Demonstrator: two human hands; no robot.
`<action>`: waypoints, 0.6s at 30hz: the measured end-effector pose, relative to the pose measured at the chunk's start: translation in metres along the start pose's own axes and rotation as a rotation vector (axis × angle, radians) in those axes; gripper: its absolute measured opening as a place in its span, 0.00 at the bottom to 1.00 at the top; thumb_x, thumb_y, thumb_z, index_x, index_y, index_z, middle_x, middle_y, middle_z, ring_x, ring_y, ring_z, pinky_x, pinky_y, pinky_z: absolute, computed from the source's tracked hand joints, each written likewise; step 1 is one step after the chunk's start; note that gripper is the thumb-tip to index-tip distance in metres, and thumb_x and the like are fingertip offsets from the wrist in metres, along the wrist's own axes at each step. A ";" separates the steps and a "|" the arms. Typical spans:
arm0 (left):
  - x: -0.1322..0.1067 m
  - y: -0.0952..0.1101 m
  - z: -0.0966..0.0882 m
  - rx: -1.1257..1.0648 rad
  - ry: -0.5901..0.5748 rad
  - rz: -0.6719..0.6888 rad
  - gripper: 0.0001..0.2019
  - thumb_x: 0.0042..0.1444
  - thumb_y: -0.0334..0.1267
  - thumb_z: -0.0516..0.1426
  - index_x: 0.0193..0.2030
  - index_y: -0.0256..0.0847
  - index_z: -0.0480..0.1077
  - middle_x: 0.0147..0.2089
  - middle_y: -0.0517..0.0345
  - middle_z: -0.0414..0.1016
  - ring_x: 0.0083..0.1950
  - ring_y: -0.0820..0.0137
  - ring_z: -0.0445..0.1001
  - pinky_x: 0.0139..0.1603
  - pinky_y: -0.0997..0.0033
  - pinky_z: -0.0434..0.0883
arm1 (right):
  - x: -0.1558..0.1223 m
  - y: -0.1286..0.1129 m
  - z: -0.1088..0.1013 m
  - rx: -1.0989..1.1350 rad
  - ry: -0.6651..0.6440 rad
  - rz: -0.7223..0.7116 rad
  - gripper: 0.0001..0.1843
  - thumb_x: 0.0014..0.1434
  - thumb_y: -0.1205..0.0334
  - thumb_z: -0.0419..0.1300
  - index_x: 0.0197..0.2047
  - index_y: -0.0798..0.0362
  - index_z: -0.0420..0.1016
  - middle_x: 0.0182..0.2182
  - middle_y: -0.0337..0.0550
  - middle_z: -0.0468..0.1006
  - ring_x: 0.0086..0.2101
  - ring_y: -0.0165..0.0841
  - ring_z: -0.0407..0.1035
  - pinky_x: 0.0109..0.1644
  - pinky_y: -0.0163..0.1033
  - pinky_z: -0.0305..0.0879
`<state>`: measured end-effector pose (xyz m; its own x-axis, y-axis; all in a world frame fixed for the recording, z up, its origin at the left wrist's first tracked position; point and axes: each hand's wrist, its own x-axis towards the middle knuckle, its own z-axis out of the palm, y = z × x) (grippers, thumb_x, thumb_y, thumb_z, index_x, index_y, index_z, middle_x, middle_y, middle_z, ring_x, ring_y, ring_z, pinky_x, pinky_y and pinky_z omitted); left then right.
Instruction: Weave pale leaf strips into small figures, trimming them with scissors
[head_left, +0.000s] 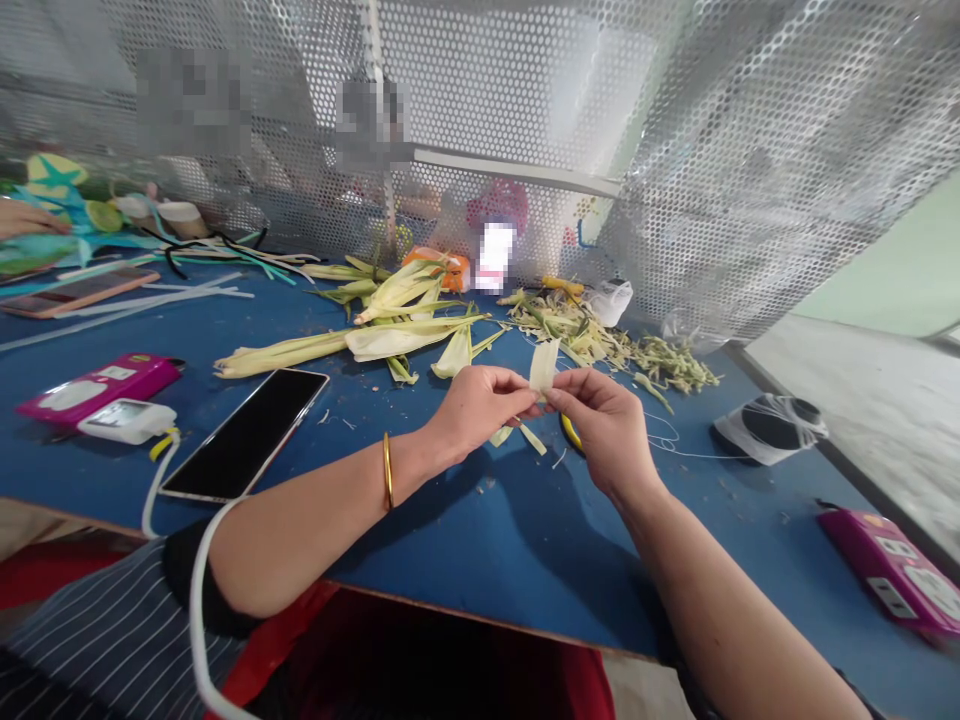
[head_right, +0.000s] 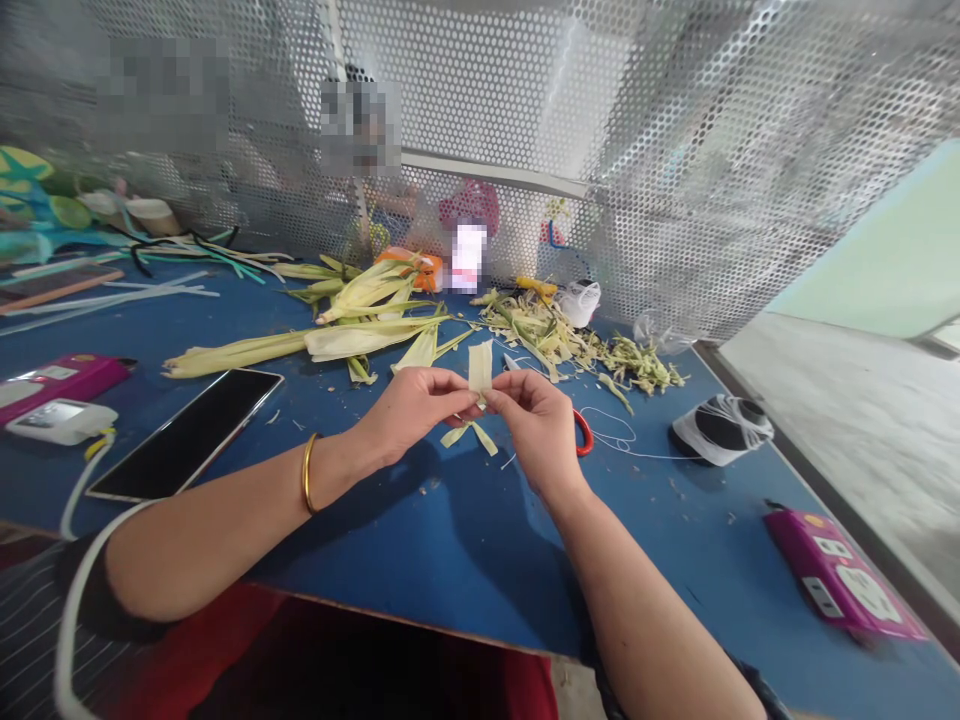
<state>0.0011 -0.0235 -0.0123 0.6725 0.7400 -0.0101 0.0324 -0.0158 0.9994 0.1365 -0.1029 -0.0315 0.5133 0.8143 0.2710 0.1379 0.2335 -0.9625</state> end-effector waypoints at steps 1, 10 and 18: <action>0.000 0.000 0.000 0.013 0.003 0.003 0.05 0.53 0.32 0.61 0.27 0.37 0.75 0.28 0.57 0.79 0.30 0.74 0.75 0.32 0.75 0.71 | 0.000 0.000 0.000 0.000 0.004 -0.007 0.08 0.48 0.61 0.69 0.31 0.52 0.76 0.25 0.37 0.77 0.27 0.30 0.71 0.33 0.37 0.68; 0.002 0.003 -0.003 -0.209 0.008 -0.132 0.04 0.51 0.30 0.62 0.27 0.36 0.73 0.27 0.57 0.76 0.29 0.74 0.73 0.31 0.73 0.70 | -0.001 -0.001 -0.005 -0.283 -0.038 -0.292 0.06 0.57 0.65 0.63 0.39 0.48 0.71 0.31 0.37 0.75 0.32 0.32 0.72 0.39 0.40 0.68; 0.006 0.001 -0.011 -0.384 -0.080 -0.275 0.06 0.46 0.33 0.67 0.27 0.36 0.73 0.27 0.58 0.74 0.31 0.74 0.73 0.29 0.76 0.67 | -0.002 -0.006 -0.003 -0.525 -0.054 -0.595 0.05 0.61 0.67 0.62 0.35 0.47 0.75 0.34 0.40 0.75 0.38 0.35 0.71 0.43 0.43 0.68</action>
<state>-0.0035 -0.0117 -0.0114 0.7328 0.6274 -0.2633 -0.0484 0.4341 0.8996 0.1375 -0.1079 -0.0267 0.1886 0.6592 0.7279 0.7643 0.3669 -0.5303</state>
